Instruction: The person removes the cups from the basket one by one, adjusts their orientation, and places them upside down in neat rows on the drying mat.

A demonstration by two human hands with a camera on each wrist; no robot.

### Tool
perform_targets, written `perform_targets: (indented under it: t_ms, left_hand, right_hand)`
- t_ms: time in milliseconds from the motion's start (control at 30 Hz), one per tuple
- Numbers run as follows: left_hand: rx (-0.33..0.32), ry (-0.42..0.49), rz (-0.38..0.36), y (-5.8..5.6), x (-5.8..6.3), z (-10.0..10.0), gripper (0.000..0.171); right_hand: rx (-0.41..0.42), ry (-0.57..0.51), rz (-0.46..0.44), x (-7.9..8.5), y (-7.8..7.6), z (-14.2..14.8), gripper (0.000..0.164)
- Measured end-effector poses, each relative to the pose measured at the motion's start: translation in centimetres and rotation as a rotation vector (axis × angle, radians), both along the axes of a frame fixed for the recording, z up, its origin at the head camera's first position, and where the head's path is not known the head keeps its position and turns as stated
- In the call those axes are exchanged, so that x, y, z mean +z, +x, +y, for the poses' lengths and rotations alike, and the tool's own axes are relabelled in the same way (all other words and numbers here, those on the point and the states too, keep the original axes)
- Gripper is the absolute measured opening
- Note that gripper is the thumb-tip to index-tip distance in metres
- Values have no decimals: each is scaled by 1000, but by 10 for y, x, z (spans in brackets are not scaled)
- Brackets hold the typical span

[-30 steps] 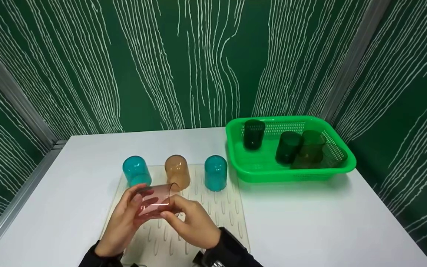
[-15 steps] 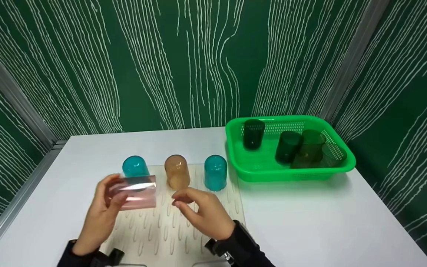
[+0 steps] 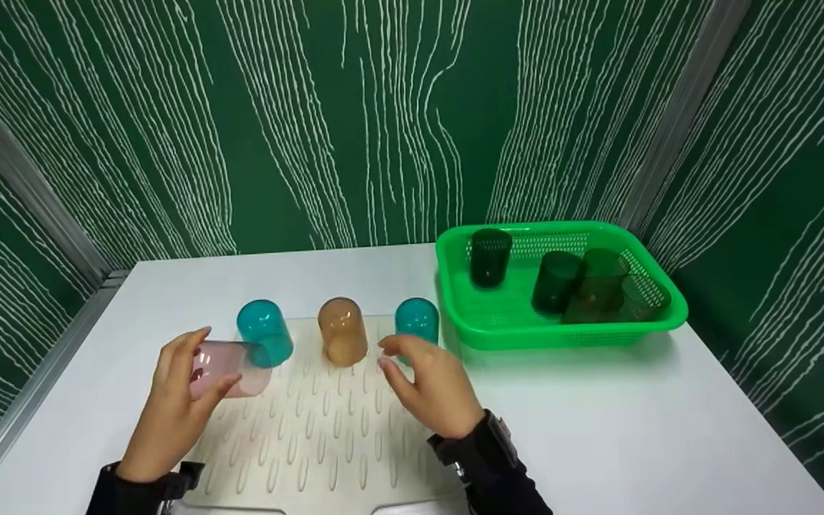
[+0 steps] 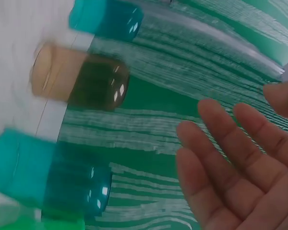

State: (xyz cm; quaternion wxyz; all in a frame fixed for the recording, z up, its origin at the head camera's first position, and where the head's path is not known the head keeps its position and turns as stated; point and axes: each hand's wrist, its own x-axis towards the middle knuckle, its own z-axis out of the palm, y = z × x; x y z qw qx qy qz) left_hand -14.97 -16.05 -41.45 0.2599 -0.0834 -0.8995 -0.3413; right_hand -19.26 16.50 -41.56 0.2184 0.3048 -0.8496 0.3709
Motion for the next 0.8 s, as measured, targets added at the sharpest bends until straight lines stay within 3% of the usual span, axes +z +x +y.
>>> perform_targets:
  t_ms: [200, 400, 600, 800]
  left_hand:
    - [40, -93, -34, -8, -13, -4, 74]
    - [11, -147, -114, -16, -27, -8, 76]
    - [28, -167, -131, -20, -36, -5, 79]
    - [7, -150, -150, -24, -42, -1, 81]
  right_hand:
    - [-112, 110, -6, -3, -5, 10, 24]
    - [-177, 207, -73, -7, -8, 13, 28]
    - [-227, 292, -126, -16, -13, 14, 29]
    - [-231, 303, -162, -18, -15, 16, 29]
